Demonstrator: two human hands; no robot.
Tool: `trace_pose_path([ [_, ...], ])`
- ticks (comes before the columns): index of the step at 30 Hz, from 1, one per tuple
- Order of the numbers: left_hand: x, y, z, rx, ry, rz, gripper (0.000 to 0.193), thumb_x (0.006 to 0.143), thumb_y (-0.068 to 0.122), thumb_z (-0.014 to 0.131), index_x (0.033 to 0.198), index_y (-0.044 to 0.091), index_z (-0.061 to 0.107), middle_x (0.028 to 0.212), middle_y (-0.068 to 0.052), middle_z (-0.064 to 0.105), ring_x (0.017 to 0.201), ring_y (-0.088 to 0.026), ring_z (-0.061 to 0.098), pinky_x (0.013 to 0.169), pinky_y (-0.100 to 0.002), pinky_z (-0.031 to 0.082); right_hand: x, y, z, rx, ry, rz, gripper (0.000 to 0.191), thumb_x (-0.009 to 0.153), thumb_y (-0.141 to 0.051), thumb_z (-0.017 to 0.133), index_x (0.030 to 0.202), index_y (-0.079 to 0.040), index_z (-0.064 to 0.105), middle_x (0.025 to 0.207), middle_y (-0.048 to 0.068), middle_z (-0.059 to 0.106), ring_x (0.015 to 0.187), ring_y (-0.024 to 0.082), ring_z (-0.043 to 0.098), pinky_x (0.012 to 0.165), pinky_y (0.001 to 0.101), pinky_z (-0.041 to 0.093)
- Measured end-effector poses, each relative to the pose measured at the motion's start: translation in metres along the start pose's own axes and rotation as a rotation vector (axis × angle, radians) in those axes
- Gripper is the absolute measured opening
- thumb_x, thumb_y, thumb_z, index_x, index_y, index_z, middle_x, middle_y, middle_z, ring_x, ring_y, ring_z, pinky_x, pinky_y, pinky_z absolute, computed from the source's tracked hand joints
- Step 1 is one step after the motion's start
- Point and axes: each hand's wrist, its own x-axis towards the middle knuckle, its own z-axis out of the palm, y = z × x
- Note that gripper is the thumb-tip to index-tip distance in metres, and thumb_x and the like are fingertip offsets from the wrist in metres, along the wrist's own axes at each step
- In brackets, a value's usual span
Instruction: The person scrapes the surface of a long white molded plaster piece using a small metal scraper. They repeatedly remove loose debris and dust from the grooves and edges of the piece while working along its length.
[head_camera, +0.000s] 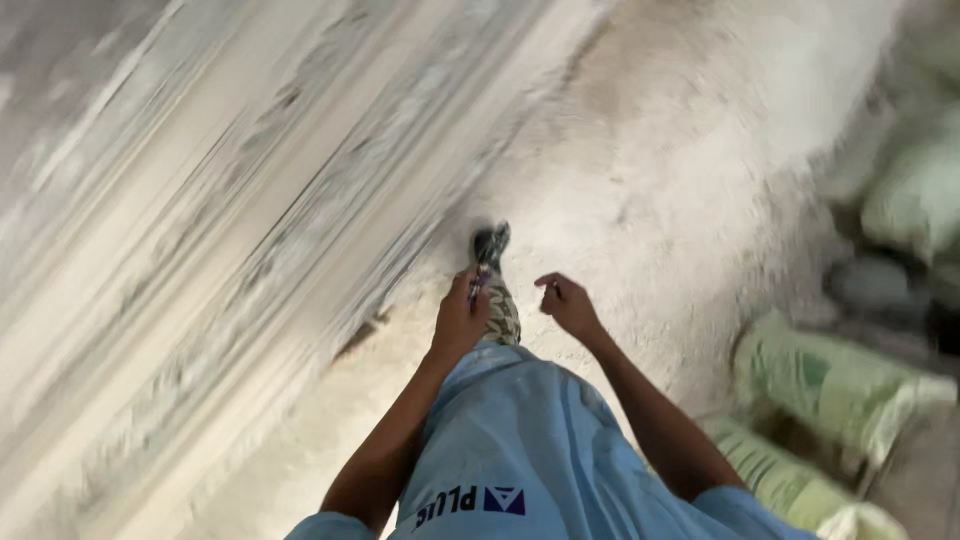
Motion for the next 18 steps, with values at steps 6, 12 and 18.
trace_pose_path([
  [6, -0.152, -0.056, -0.106, 0.079, 0.258, -0.17, 0.058, 0.095, 0.012, 0.058, 0.151, 0.004, 0.046, 0.104, -0.02, 0.059, 0.083, -0.036, 0.061, 0.073, -0.046, 0.051, -0.036, -0.055, 0.128, -0.167, -0.368, -0.378, 0.023, 0.101, -0.012, 0.06, 0.121, -0.002, 0.064, 0.107, 0.009, 0.075, 0.101, 0.02, 0.074, 0.085, 0.0311, 0.06],
  [12, -0.305, -0.106, -0.191, -0.013, 0.834, -0.174, 0.059, 0.092, 0.006, 0.059, 0.149, 0.0, 0.046, 0.104, -0.019, 0.055, 0.085, -0.034, 0.057, 0.076, -0.044, 0.05, -0.065, -0.144, 0.294, -0.418, -0.745, -0.054, 0.026, 0.104, -0.031, 0.06, 0.11, -0.007, 0.067, 0.086, 0.01, 0.072, 0.07, 0.02, 0.072, 0.056, 0.0347, 0.055],
  [18, -0.487, -0.152, -0.272, -0.072, 1.249, -0.513, 0.058, 0.096, 0.006, 0.054, 0.152, -0.002, 0.04, 0.113, -0.02, 0.054, 0.081, -0.031, 0.059, 0.068, -0.043, 0.051, -0.149, -0.208, 0.515, -0.606, -1.06, -0.878, 0.035, 0.109, -0.031, 0.058, 0.091, -0.006, 0.076, 0.079, 0.01, 0.066, 0.069, 0.025, 0.061, 0.066, 0.0417, 0.049],
])
